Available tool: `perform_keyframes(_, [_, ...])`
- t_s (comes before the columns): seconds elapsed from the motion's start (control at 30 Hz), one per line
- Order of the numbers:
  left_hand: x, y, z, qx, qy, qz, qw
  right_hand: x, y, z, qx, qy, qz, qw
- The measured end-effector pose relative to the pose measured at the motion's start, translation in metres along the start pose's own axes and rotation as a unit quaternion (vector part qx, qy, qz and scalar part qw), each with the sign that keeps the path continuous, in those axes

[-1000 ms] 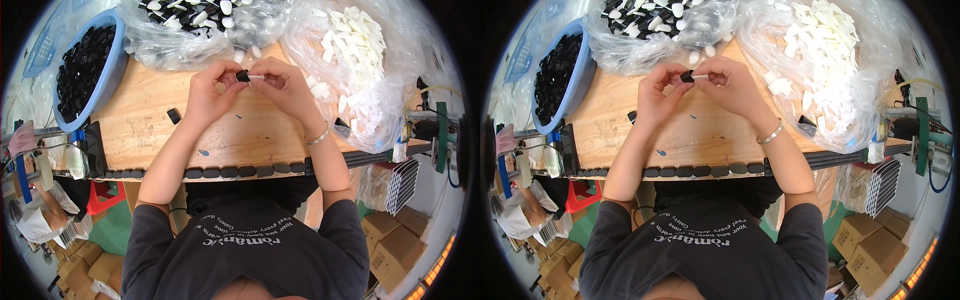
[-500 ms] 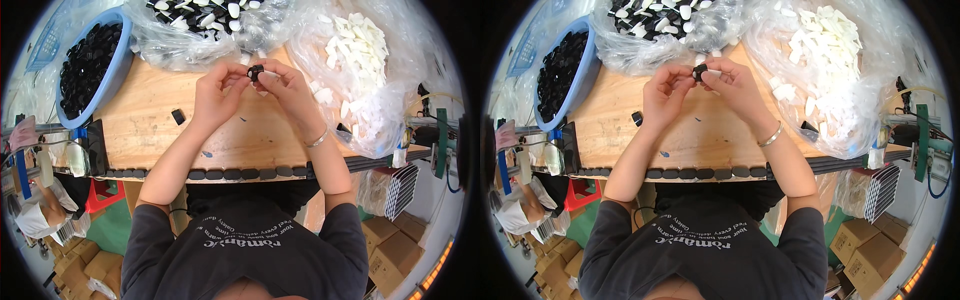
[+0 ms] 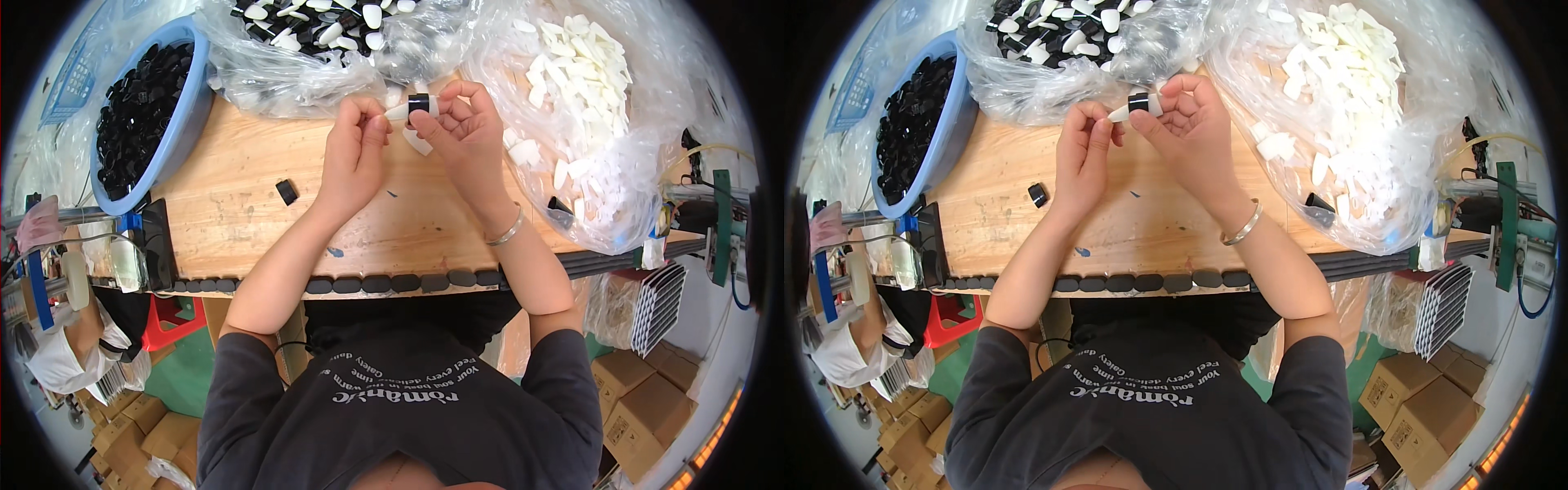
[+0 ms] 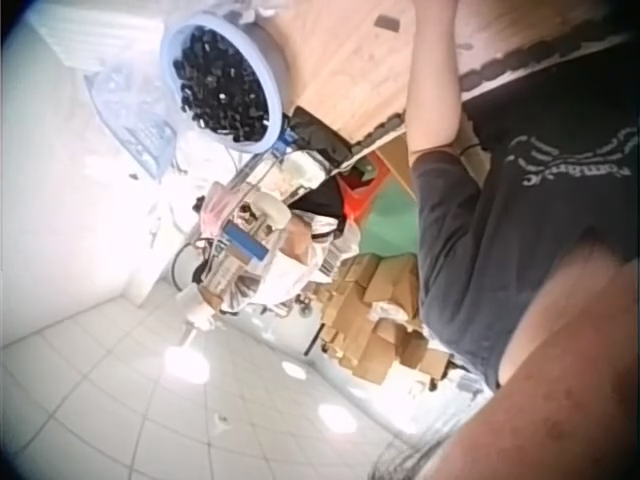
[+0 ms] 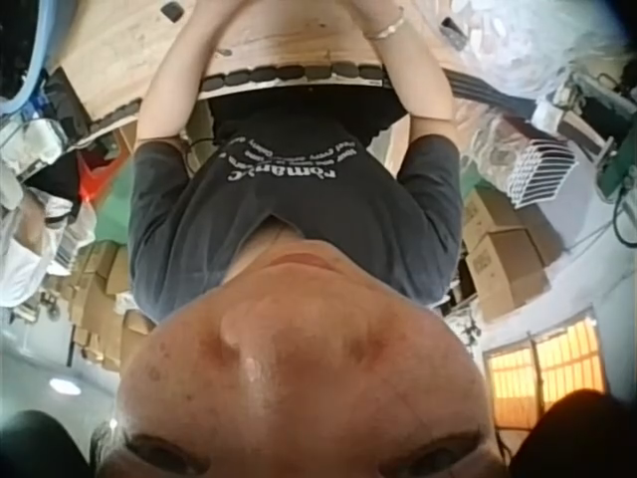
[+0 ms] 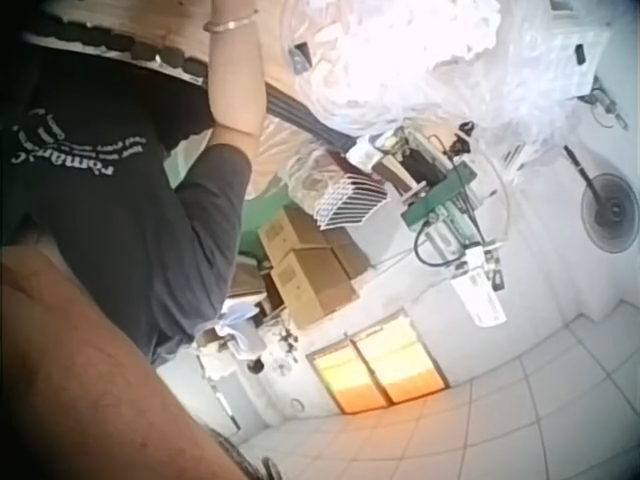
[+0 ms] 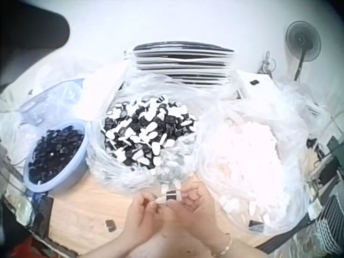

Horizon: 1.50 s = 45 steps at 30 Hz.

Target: Assembling small black ring-shaped components with white inserts by hand at a workbench.

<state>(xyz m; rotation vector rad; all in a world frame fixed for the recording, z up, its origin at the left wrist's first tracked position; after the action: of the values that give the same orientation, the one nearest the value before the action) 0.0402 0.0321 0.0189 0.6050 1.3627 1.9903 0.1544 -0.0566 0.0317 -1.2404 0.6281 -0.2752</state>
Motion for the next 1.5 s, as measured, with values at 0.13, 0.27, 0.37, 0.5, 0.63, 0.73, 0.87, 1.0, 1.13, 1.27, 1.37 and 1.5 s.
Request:
perform_keyframes(0.13, [-0.003, -0.005, 0.001, 0.067, -0.035, -0.084, 0.994, -0.001, -0.008, -0.001, 0.025, -0.014, -0.053, 0.998])
perform_keyframes(0.27, [-0.001, -0.006, 0.000, 0.086, -0.104, -0.065, 0.989, -0.004, -0.012, -0.003, 0.000, -0.062, -0.095, 0.994])
perform_keyframes(0.37, [0.006, 0.006, 0.007, 0.004, -0.062, -0.001, 0.998, -0.004, -0.015, -0.002, -0.001, -0.076, -0.072, 0.994])
perform_keyframes(0.5, [0.002, 0.005, 0.005, 0.012, -0.064, -0.018, 0.998, -0.002, -0.023, -0.004, 0.092, -0.063, -0.178, 0.978])
perform_keyframes(0.63, [-0.001, 0.009, 0.006, -0.017, -0.066, 0.030, 0.997, -0.004, -0.037, -0.006, 0.136, -0.045, -0.281, 0.949])
perform_keyframes(0.73, [0.003, 0.007, 0.006, -0.028, -0.057, 0.046, 0.997, -0.009, -0.044, -0.010, 0.189, -0.071, -0.369, 0.907])
perform_keyframes(0.87, [0.000, 0.006, 0.005, -0.023, -0.050, 0.006, 0.998, -0.007, -0.041, -0.011, 0.200, -0.023, -0.344, 0.917])
perform_keyframes(1.0, [-0.001, 0.002, 0.000, 0.015, -0.029, -0.026, 0.999, -0.005, -0.037, -0.010, 0.160, -0.002, -0.304, 0.939])
perform_keyframes(1.13, [0.001, 0.001, 0.000, 0.020, -0.039, -0.001, 0.999, -0.007, -0.040, -0.008, 0.195, -0.051, -0.347, 0.916])
perform_keyframes(1.27, [-0.002, 0.004, -0.001, 0.018, -0.053, -0.045, 0.997, -0.008, -0.042, -0.009, 0.211, -0.047, -0.335, 0.917])
perform_keyframes(1.37, [-0.005, 0.002, -0.004, 0.029, -0.048, -0.090, 0.994, -0.008, -0.040, -0.011, 0.206, -0.036, -0.313, 0.926])
perform_keyframes(1.5, [-0.005, 0.002, -0.005, 0.042, -0.031, -0.111, 0.992, -0.010, -0.044, -0.011, 0.234, -0.052, -0.328, 0.914])
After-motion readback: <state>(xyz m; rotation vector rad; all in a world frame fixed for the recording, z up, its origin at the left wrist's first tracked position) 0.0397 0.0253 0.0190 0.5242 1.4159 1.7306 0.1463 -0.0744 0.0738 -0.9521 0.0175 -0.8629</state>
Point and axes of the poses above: each hand's wrist, its own z-axis towards the middle knuckle, its own x-axis out of the back of the hand, y = z × x, the point moved 6 cm from there along z, towards the middle knuckle, and after that the axes turned 1 degree about -y, right-handed, at the moved point
